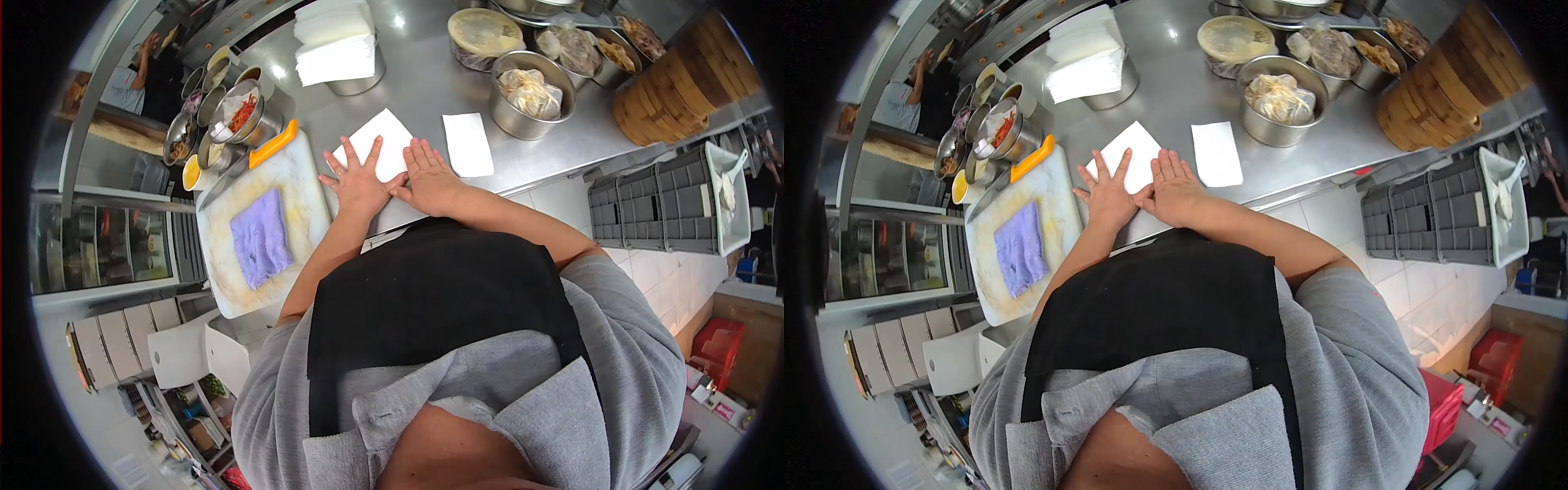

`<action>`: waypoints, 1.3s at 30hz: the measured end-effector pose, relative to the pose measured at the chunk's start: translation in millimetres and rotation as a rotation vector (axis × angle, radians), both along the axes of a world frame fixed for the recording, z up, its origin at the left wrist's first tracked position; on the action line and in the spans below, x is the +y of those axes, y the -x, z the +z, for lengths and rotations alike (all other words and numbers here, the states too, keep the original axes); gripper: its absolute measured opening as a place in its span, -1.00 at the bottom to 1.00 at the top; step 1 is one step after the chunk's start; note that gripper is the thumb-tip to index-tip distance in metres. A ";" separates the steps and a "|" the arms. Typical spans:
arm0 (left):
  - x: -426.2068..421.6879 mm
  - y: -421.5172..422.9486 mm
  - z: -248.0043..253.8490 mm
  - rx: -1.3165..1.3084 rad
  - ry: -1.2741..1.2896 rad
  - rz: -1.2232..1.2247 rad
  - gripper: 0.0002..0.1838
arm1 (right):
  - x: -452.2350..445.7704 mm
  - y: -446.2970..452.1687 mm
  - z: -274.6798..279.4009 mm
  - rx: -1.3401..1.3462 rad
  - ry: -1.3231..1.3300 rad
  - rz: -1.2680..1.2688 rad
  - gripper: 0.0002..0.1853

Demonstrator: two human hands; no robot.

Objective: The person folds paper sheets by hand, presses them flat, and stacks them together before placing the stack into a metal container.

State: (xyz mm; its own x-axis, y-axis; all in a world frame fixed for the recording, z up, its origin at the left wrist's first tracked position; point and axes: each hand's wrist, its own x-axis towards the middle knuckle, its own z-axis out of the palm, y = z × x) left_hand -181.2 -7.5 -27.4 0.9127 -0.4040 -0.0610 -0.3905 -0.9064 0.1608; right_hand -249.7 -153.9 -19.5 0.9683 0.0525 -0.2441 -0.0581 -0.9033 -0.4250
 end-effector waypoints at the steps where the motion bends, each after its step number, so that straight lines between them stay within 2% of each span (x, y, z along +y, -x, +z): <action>1: 0.9 1.4 -0.9 -0.011 -0.010 -0.008 -0.02 | -2.8 4.1 3.6 0.020 0.001 0.006 -0.15; 4: -1.2 0.7 3.8 -0.038 -0.040 -0.039 0.02 | -34.2 13.5 21.3 0.079 -0.251 0.131 -0.34; 6: -0.7 0.3 9.2 -0.027 -0.077 -0.065 0.06 | -54.8 31.9 31.9 -0.141 -0.378 -0.071 -0.48; 7: -2.4 1.6 14.1 -0.055 -0.100 -0.070 0.01 | -64.9 42.6 32.0 -0.246 -0.441 -0.172 -0.55; 9: -9.2 2.1 27.5 -0.114 -0.143 -0.082 -0.09 | -90.1 54.4 6.3 -0.438 -0.284 -0.352 -0.59; 12: -35.0 -0.1 32.8 -0.255 0.191 -0.307 -0.41 | -113.2 68.4 -5.1 -0.334 -0.193 -0.600 -0.60; 13: -51.8 7.4 36.4 -0.225 0.420 -0.419 -0.68 | -112.5 69.1 -2.2 -0.295 -0.194 -0.615 -0.58; 14: -66.5 9.0 34.5 -0.164 0.509 -0.521 -0.74 | -110.8 69.1 2.9 -0.257 -0.195 -0.629 -0.56; 16: -97.7 15.7 17.6 0.141 0.642 -0.483 -0.81 | -107.0 67.0 7.6 -0.194 -0.167 -0.633 -0.56; 18: -121.6 17.0 -1.5 0.180 0.605 -0.421 -0.83 | -104.7 63.1 9.5 -0.144 -0.113 -0.615 -0.61; 19: -129.5 13.3 -13.6 0.200 0.585 -0.392 -0.83 | -106.6 60.7 9.3 -0.102 -0.137 -0.616 -0.65; 20: -133.3 4.0 -30.5 0.099 0.439 -0.425 -0.78 | -110.2 57.1 8.4 -0.060 -0.161 -0.617 -0.69; 23: -138.8 0.2 -13.9 0.586 0.614 -0.152 -0.71 | -115.0 53.5 6.5 -0.046 -0.187 -0.614 -0.76; 24: -137.5 2.0 -11.7 0.653 0.690 -0.098 -0.67 | -115.0 54.1 4.7 -0.056 -0.188 -0.609 -0.78; 27: -133.9 6.3 -7.6 0.839 0.865 0.040 -0.64 | -110.5 61.6 -5.6 -0.357 -0.231 -0.565 -0.82; 30: -130.1 17.7 -12.4 1.053 1.150 0.119 -0.49 | -105.8 66.5 2.6 -0.622 -0.324 -0.453 -0.86; 33: -124.4 23.9 11.7 1.390 1.350 -0.039 -0.29 | -99.5 66.4 26.8 -0.668 -0.282 -0.245 -0.85; 34: -125.7 24.6 8.5 1.414 1.418 -0.056 -0.15 | -93.8 63.0 23.9 -0.759 -0.236 -0.198 -0.81; 37: -118.6 21.8 21.5 1.604 1.636 0.079 -0.09 | -79.1 68.4 37.4 -0.800 -0.257 -0.107 -0.84; 39: -117.4 18.5 20.4 1.617 1.681 0.101 -0.28 | -76.5 65.3 29.9 -0.819 -0.225 -0.013 -0.83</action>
